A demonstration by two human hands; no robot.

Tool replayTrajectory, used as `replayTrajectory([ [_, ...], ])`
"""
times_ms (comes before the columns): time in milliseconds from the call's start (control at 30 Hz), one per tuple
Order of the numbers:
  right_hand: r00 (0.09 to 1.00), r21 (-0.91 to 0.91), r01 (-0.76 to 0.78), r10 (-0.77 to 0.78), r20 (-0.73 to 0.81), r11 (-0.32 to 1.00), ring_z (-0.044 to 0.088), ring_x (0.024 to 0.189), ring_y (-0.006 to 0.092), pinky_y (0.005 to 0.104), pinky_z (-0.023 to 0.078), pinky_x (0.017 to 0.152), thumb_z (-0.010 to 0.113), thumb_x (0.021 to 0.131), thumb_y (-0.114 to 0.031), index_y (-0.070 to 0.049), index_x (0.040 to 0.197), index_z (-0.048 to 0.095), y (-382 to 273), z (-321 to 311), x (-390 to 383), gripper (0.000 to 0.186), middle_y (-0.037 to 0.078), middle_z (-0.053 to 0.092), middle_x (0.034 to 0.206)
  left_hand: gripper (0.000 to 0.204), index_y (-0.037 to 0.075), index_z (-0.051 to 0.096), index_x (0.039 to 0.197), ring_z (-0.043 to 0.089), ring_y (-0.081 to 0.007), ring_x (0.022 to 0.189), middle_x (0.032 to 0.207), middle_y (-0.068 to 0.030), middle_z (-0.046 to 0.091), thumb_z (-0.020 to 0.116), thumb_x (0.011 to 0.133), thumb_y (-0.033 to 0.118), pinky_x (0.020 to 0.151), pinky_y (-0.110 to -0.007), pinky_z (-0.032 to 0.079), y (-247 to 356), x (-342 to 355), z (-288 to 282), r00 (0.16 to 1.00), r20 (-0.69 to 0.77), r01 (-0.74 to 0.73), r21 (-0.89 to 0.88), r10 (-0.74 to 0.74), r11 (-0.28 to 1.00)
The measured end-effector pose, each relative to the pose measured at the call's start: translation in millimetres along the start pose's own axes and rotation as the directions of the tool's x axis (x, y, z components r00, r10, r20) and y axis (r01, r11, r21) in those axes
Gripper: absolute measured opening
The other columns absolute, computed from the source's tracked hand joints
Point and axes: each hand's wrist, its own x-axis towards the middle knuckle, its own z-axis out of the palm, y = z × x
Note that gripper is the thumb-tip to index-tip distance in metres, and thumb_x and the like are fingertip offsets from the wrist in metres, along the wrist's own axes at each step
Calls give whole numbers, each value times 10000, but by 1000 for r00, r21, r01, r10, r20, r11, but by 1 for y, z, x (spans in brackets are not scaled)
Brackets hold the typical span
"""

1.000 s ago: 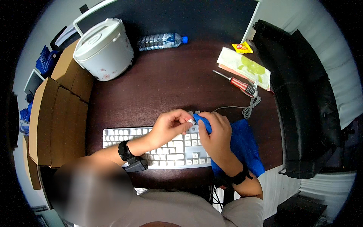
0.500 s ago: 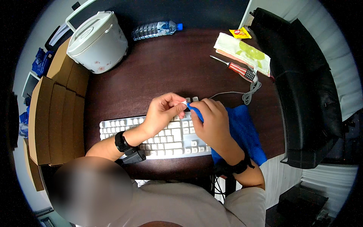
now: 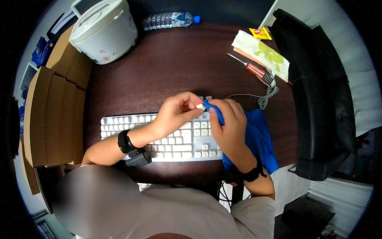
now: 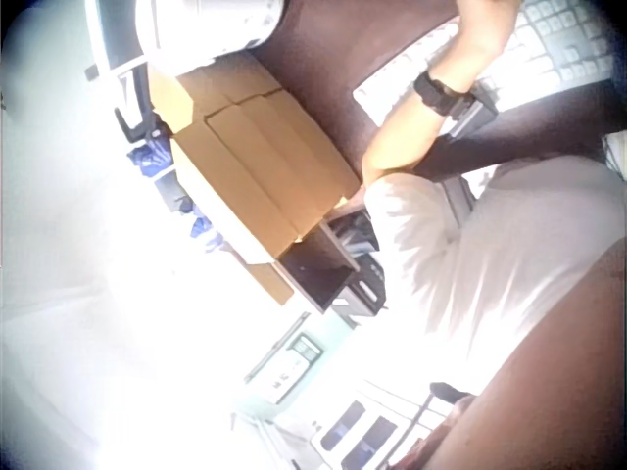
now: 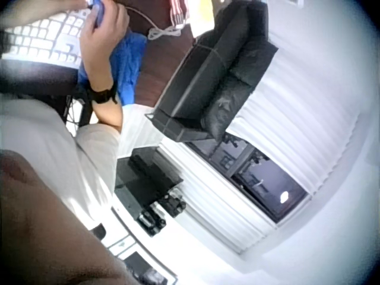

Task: The person cleans a white computer keyboard by wiping the keys with a blue cloth and using a screwdriver to remove individual keycaps. The removed keycaps are placed on the table.

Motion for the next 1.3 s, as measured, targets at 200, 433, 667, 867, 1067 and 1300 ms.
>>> replayTrajectory([
  [200, 993, -81, 108, -104, 51, 991, 603, 793, 301, 392, 481, 727, 688, 813, -30, -31, 984, 659, 0, 5, 0, 174, 121, 629, 868, 137, -3, 618, 1057, 590, -43, 806, 888, -5, 647, 655, 926, -10, 720, -194, 493, 0, 0, -2, 999, -9, 52, -17, -52, 998],
  [433, 995, -77, 19, -12, 95, 997, 616, 801, 302, 391, 487, 727, 682, 820, -32, -33, 977, 661, 0, 6, -1, 158, 129, 635, 867, 176, 0, 590, 1100, 607, -48, 829, 935, -27, 659, 647, 934, 0, 736, -200, 510, 2, 1, -5, 996, -92, -17, -122, 6, 992],
  [667, 999, 14, -42, 42, -4, 999, 623, 805, 301, 383, 492, 724, 670, 842, -25, -32, 984, 662, 2, 1, -1, 143, 125, 641, 889, 176, -1, 619, 1093, 583, -44, 850, 908, -1, 626, 657, 921, -5, 753, -223, 519, 5, -1, -4, 999, 21, -40, 82, 39, 996],
  [867, 993, -60, 93, -88, 75, 994, 606, 798, 287, 389, 479, 713, 683, 833, -38, -38, 984, 666, 1, 5, 0, 152, 109, 626, 876, 130, -16, 648, 1033, 573, -50, 823, 893, 0, 606, 672, 906, -6, 740, -220, 516, -1, -2, -3, 999, 32, -47, 148, 43, 988],
  [1067, 990, -102, 26, -12, 137, 994, 609, 768, 295, 395, 481, 693, 670, 841, -47, -34, 971, 664, 2, 3, 1, 130, 113, 622, 843, 140, -22, 654, 1043, 582, -58, 811, 893, -20, 607, 675, 906, -2, 726, -209, 514, 3, -2, -3, 998, -32, -48, 120, 53, 992],
  [1300, 996, -31, -84, 84, 29, 996, 629, 772, 289, 371, 489, 686, 662, 856, -48, -34, 965, 666, -1, 1, 2, 110, 122, 632, 853, 160, -10, 660, 1082, 597, -70, 845, 918, -21, 587, 655, 924, 11, 745, -218, 520, 9, -2, -6, 992, -70, -95, 140, 105, 986],
])
